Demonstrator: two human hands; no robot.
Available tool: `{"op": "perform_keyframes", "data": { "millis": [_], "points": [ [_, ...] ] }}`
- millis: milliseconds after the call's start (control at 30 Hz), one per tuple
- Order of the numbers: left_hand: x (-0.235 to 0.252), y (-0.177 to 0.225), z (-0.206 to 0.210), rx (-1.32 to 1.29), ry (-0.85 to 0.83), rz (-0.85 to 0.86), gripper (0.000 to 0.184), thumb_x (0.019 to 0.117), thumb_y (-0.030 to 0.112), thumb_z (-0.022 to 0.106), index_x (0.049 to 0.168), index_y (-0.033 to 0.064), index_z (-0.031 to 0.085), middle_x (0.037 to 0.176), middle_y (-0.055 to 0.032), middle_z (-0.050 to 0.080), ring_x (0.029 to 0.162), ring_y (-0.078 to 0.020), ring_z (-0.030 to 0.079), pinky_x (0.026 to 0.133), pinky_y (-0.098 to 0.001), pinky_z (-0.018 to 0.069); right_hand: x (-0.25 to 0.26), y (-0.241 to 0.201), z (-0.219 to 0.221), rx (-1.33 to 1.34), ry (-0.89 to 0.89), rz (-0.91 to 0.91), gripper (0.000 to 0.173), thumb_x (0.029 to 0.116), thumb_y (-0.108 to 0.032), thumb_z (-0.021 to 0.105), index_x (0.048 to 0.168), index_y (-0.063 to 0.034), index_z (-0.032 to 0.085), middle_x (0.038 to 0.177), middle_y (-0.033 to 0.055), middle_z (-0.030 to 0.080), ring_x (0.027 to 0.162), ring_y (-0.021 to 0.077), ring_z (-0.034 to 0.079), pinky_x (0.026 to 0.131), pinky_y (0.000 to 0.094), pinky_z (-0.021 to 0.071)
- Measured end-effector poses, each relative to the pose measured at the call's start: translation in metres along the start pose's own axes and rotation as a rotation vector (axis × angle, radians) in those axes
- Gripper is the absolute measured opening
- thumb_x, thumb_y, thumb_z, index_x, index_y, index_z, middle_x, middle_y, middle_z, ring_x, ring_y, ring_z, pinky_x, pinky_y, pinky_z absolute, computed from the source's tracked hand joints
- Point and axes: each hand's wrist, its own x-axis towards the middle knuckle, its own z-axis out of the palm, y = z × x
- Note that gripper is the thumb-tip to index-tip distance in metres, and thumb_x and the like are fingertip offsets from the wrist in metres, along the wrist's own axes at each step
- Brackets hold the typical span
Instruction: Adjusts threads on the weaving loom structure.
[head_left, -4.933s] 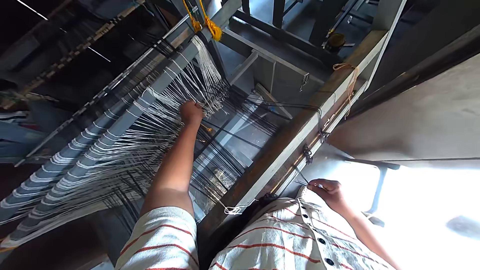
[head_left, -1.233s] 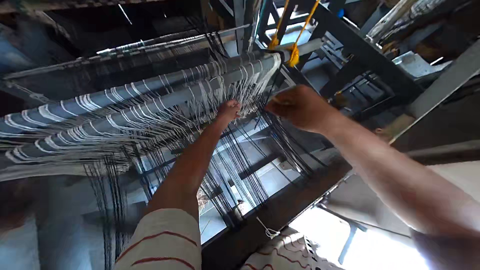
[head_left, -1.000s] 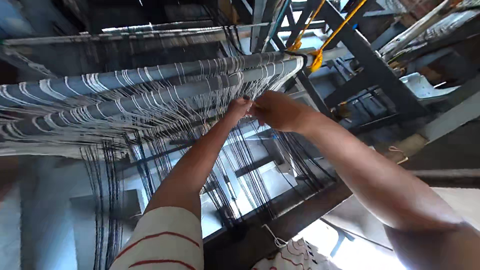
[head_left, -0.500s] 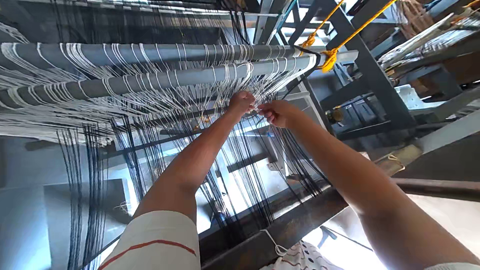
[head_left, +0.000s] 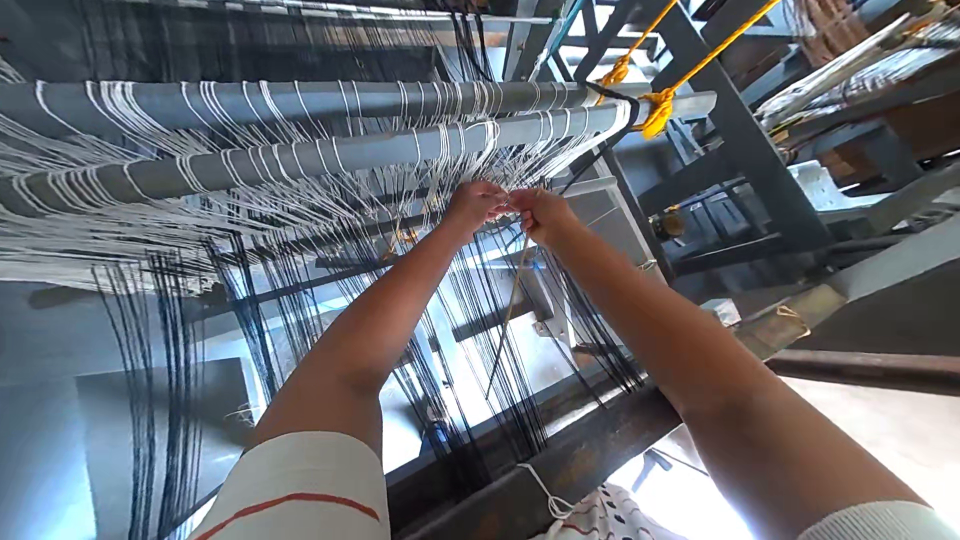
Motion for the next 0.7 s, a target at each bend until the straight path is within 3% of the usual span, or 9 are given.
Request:
{"op": "perform_keyframes", "data": {
  "millis": [333,600,700],
  "points": [
    [0.0,-0.004,-0.002,0.062,-0.01,0.077,0.022,0.1029,0.007,0.059,0.12,-0.0069,0.063,0.11,-0.0173,0.068,0.092,-0.0145,0.069,0.087,-0.0309,0.0571,-0.001,0.012,0.009,0.12,0.005,-0.034,0.012,0.0998,0.0,0.06,0.112,-0.0031,0.057,0.075,0.0017,0.059,0.045,0.001,0.043,0.041,0.0144,0.037],
    [0.003,-0.004,-0.003,0.241,-0.039,0.158,0.024,0.1053,0.01,0.054,0.12,-0.0074,0.062,0.113,-0.0215,0.066,0.098,-0.0244,0.067,0.091,-0.041,0.0544,-0.003,0.015,0.007,0.128,0.039,-0.055,0.012,0.1013,-0.003,0.059,0.113,-0.0027,0.057,0.076,0.0015,0.059,0.046,0.0016,0.044,0.042,0.0151,0.0388],
    [0.003,-0.005,-0.001,0.19,0.003,0.179,0.021,0.1027,0.007,0.059,0.117,-0.0059,0.065,0.111,-0.0184,0.067,0.095,-0.0194,0.067,0.089,-0.0365,0.0552,-0.003,0.016,0.008,0.144,0.041,-0.052,0.011,0.1007,-0.002,0.06,0.112,-0.0029,0.057,0.075,0.0014,0.059,0.045,0.0016,0.043,0.041,0.0147,0.0382]
  ]
}}
